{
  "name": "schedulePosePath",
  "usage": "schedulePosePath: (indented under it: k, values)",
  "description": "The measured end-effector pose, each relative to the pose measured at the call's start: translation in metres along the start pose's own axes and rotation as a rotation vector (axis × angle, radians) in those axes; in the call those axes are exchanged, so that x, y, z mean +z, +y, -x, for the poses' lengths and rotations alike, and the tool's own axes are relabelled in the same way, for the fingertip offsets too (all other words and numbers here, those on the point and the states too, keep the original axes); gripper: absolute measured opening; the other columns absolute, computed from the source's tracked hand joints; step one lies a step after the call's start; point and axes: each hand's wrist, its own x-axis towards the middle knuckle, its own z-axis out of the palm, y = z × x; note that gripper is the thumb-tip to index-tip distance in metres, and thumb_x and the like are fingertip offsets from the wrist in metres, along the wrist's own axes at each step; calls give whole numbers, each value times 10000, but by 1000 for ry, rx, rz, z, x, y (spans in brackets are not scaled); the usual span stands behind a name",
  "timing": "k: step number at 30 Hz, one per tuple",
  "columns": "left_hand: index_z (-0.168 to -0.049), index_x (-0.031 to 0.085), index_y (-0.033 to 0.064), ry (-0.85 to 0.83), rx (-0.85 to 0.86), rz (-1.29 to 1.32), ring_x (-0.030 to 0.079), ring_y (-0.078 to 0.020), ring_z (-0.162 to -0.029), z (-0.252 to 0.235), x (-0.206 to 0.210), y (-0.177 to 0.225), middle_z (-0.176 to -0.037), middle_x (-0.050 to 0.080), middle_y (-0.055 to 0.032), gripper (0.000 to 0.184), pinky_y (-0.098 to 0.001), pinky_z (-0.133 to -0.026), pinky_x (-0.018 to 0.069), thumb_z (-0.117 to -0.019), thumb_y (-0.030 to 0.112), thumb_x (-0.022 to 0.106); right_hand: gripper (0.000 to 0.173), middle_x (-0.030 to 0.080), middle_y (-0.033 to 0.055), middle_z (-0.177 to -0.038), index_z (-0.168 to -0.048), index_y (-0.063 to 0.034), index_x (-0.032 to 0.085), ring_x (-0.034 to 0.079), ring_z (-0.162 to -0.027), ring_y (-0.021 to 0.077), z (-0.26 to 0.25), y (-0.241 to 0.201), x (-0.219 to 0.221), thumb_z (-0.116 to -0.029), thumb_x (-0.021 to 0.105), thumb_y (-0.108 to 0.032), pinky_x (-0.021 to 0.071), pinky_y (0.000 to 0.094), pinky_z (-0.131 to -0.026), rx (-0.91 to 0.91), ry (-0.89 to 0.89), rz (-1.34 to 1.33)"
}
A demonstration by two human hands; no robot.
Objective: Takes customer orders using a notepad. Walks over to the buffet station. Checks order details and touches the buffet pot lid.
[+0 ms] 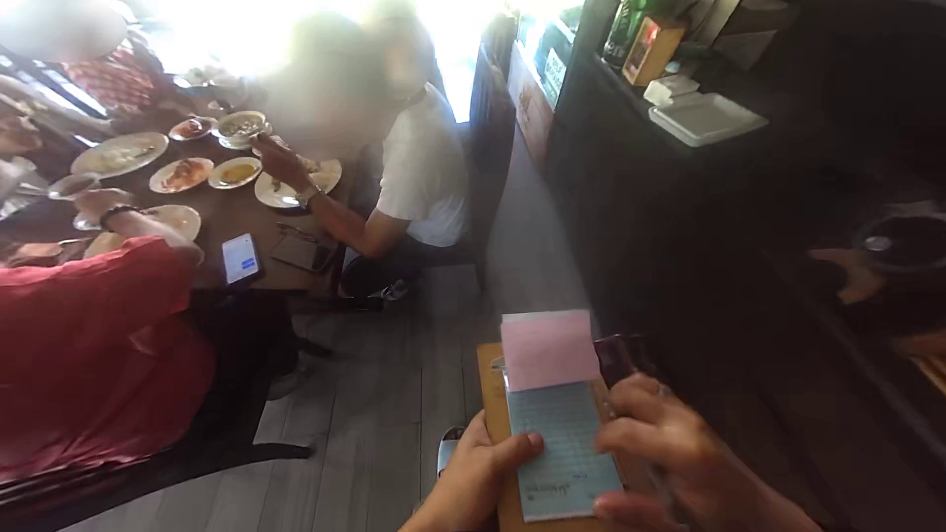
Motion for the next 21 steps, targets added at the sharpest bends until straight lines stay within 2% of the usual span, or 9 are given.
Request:
schedulePosePath:
  k: [3, 5, 7, 9, 11, 13, 14, 18, 21]
  values:
    - [-1266, 522, 15, -86, 81, 3, 760, -229, -920, -2, -3, -2, -1030, 763, -122, 336, -422, -860, 633, -954, 12, 645, 337, 596, -10, -894, -947, -274, 702, 578, -948, 149, 8, 3, 17, -952, 629, -603, 488, 306, -816, 32, -58, 98]
    - [-1289, 527, 18, -130, 125, 14, 750, -216, -969, -3, -4, -6, -1067, 756, -110, 414, -415, -902, 619, -949, 153, 720, 274, 616, -29, -873, -906, -249, 713, 576, -932, 103, 3, 5, 15, -972, 651, -507, 476, 267, -814, 92, -31, -3]
    - [-1286, 536, 38, -135, 152, 17, 751, -197, -967, -1, -3, -8, -1061, 760, -88, 584, -395, -895, 624, -881, 363, 804, 282, 660, -22, -889, -913, -190, 726, 598, -910, 71, -5, 7, 8, -990, 648, -450, 489, 252, -803, 145, -10, -155]
    - [-1285, 541, 61, -156, 156, 17, 752, -185, -951, 1, -3, -9, -1054, 761, -69, 644, -381, -880, 629, -843, 440, 816, 310, 686, -27, -873, -937, -139, 736, 621, -839, 30, -13, 8, -2, -1010, 629, -420, 519, 217, -747, 239, 27, -303]
    - [-1271, 536, 59, -156, 128, 16, 760, -193, -915, 4, -1, -9, -1027, 767, -76, 518, -384, -852, 637, -890, 284, 804, 265, 662, -68, -824, -923, -170, 748, 611, -739, 7, -23, 9, -12, -996, 643, -403, 521, 182, -645, 389, 70, -416]
    - [-1258, 516, 39, -112, 88, -9, 765, -207, -872, 6, 6, -6, -994, 768, -95, 369, -391, -821, 645, -936, 49, 696, 236, 645, -73, -747, -853, -196, 727, 597, -652, 19, -36, 10, -22, -986, 636, -367, 496, 175, -568, 481, 56, -437]
    - [-1252, 513, 36, -91, 76, -23, 766, -205, -857, 7, 8, -5, -983, 769, -96, 349, -388, -807, 647, -938, 0, 662, 237, 639, -63, -703, -819, -195, 720, 595, -623, 27, -42, 9, -27, -985, 628, -339, 483, 175, -545, 507, 24, -436]
    - [-1243, 513, 35, -81, 57, -49, 765, -205, -854, 8, 8, -3, -984, 766, -100, 344, -382, -795, 648, -932, -54, 629, 236, 619, -45, -661, -810, -186, 722, 560, -582, 42, -54, 12, -33, -988, 629, -308, 434, 180, -506, 538, -61, -399]
    - [-1242, 514, 21, -94, 16, -53, 764, -220, -855, 8, 7, -7, -984, 763, -117, 367, -391, -795, 648, -910, -63, 645, 222, 616, -17, -645, -844, -173, 710, 554, -510, 106, -63, 27, -18, -1001, 639, -314, 447, 275, -441, 638, 141, -226]
